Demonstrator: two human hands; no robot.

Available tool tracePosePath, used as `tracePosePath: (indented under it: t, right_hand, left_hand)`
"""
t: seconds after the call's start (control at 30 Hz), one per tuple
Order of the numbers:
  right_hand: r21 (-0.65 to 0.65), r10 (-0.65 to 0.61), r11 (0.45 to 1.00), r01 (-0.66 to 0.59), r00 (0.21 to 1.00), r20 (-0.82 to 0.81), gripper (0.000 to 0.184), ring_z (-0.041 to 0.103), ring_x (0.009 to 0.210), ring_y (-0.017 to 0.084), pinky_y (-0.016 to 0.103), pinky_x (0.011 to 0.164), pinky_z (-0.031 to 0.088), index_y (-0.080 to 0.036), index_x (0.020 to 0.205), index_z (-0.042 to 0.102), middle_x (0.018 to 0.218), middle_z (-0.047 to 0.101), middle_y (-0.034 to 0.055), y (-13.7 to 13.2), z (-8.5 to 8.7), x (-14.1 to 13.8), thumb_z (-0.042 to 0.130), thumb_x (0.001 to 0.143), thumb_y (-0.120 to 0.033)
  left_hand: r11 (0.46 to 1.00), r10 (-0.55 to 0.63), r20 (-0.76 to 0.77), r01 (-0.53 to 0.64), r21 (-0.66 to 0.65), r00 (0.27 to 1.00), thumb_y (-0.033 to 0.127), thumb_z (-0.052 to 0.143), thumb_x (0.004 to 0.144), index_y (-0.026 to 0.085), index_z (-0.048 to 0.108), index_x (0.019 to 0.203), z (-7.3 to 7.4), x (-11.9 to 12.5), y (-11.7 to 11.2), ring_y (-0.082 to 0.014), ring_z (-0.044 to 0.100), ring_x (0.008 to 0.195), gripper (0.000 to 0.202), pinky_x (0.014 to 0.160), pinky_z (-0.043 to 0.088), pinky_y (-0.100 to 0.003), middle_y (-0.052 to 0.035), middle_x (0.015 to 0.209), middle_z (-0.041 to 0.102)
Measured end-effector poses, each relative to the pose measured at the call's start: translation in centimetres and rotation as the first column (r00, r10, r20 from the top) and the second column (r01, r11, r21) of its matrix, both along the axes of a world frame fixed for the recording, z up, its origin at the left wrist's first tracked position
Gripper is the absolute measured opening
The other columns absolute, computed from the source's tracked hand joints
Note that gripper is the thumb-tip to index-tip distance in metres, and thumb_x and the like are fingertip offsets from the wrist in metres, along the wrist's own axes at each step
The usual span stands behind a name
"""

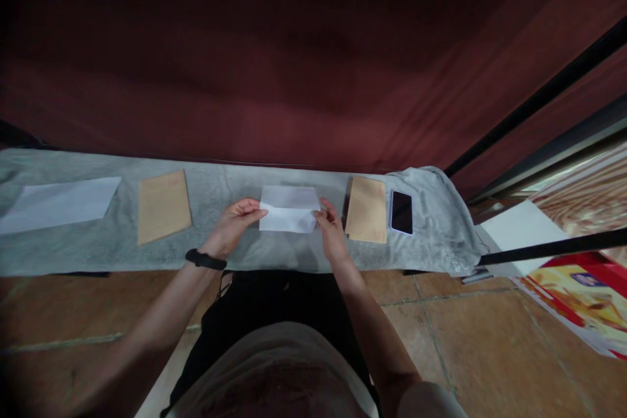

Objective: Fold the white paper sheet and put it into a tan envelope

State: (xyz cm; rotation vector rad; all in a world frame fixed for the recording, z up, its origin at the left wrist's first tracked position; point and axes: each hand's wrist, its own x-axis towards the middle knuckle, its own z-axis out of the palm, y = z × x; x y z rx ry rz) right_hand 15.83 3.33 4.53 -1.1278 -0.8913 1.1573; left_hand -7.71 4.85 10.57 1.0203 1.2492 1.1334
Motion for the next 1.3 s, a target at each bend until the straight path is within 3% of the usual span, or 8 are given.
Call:
tracePosePath:
  t: [0.17,0.3,0.37,0.53,0.67,0.87,1.07,1.3]
  right_hand:
    - [0.095,-0.012,0.995,0.007,0.999,0.050,0.053,0.066,0.091,0.017,0.036,0.093,0.053,-0.022,0.131,0.058,0.092,0.072,-0.0003,1.7,1.5,0.3,0.067,0.083,-0.042]
    - [0.082,0.070,0.993,-0.087,0.979,0.193,0.037,0.068,0.096,0.022,0.040,0.095,0.053,-0.022,0.110,0.070,0.094,0.076,0.0019,0.5,-0.5,0.7,0.070,0.081,-0.045]
    - [0.052,0.074,0.994,-0.094,0.949,0.307,0.031,0.069,0.097,0.023,0.042,0.095,0.054,-0.023,0.100,0.074,0.095,0.077,0.0020,-0.7,-2.1,1.1,0.069,0.082,-0.047]
    - [0.076,0.170,0.965,-0.250,0.820,0.547,0.023,0.071,0.099,0.024,0.047,0.097,0.054,-0.027,0.095,0.076,0.102,0.077,0.0019,-3.7,-4.8,2.6,0.065,0.088,-0.046]
    - [0.119,0.175,0.913,-0.390,0.639,0.749,0.019,0.068,0.105,0.023,0.049,0.110,0.042,-0.029,0.095,0.075,0.104,0.076,0.0032,-4.9,-5.3,3.6,0.059,0.095,-0.039]
    - [0.164,-0.031,0.962,-0.220,0.506,0.862,0.034,0.065,0.090,0.023,0.039,0.088,0.050,-0.024,0.087,0.070,0.086,0.072,0.0060,-4.3,-5.8,2.9,0.047,0.100,-0.045]
    - [0.206,-0.126,0.969,-0.138,0.442,0.888,0.039,0.063,0.083,0.021,0.036,0.087,0.046,-0.022,0.081,0.065,0.081,0.070,0.0058,-3.4,-5.9,1.8,0.043,0.100,-0.048]
    - [0.139,-0.107,0.989,-0.049,0.412,0.905,0.028,0.062,0.078,0.023,0.040,0.087,0.045,-0.024,0.075,0.062,0.073,0.068,0.0048,-2.6,-5.8,1.1,0.049,0.097,-0.036]
  left_hand:
    - [0.973,0.020,-0.301,0.050,0.224,0.954,0.035,0.078,0.070,0.021,0.071,0.078,0.4,-0.4,1.3,-0.0194,0.061,0.082,0.018,0.085,0.047,-0.030,-0.0021,0.084,0.071]
    - [0.943,-0.032,-0.428,0.169,0.285,0.903,0.029,0.068,0.079,0.024,0.071,0.079,-2.0,-1.0,0.9,-0.0248,0.064,0.105,0.007,0.101,0.046,-0.034,-0.0046,0.102,0.073]
    - [0.918,-0.093,-0.517,0.275,0.287,0.851,0.026,0.061,0.083,0.025,0.073,0.087,-3.7,-1.4,0.1,-0.0256,0.060,0.119,0.012,0.109,0.042,-0.037,-0.0054,0.116,0.071]
    - [0.853,-0.196,-0.666,0.461,0.246,0.719,0.017,0.050,0.086,0.024,0.073,0.104,-7.3,-2.7,-2.8,-0.0235,0.053,0.132,0.030,0.118,0.036,-0.042,-0.0064,0.134,0.065]
    - [0.822,-0.230,-0.720,0.526,0.215,0.654,0.011,0.054,0.080,0.025,0.073,0.109,-8.2,-3.1,-4.7,-0.0243,0.051,0.136,0.037,0.121,0.032,-0.045,-0.0055,0.137,0.064]
    - [0.849,-0.235,-0.710,0.496,0.182,0.664,0.021,0.064,0.079,0.029,0.072,0.111,-7.8,-2.6,-5.3,-0.0270,0.052,0.133,0.034,0.120,0.031,-0.045,-0.0054,0.131,0.067]
    - [0.886,-0.189,-0.697,0.426,0.184,0.692,0.041,0.063,0.087,0.027,0.074,0.101,-8.0,-2.0,-4.9,-0.0297,0.058,0.123,0.022,0.115,0.033,-0.045,-0.0092,0.122,0.070]
    - [0.971,-0.004,-0.519,0.128,0.204,0.855,0.030,0.065,0.084,0.027,0.072,0.103,-8.2,-0.2,-3.8,-0.0253,0.064,0.101,0.021,0.103,0.043,-0.039,-0.0061,0.102,0.072]
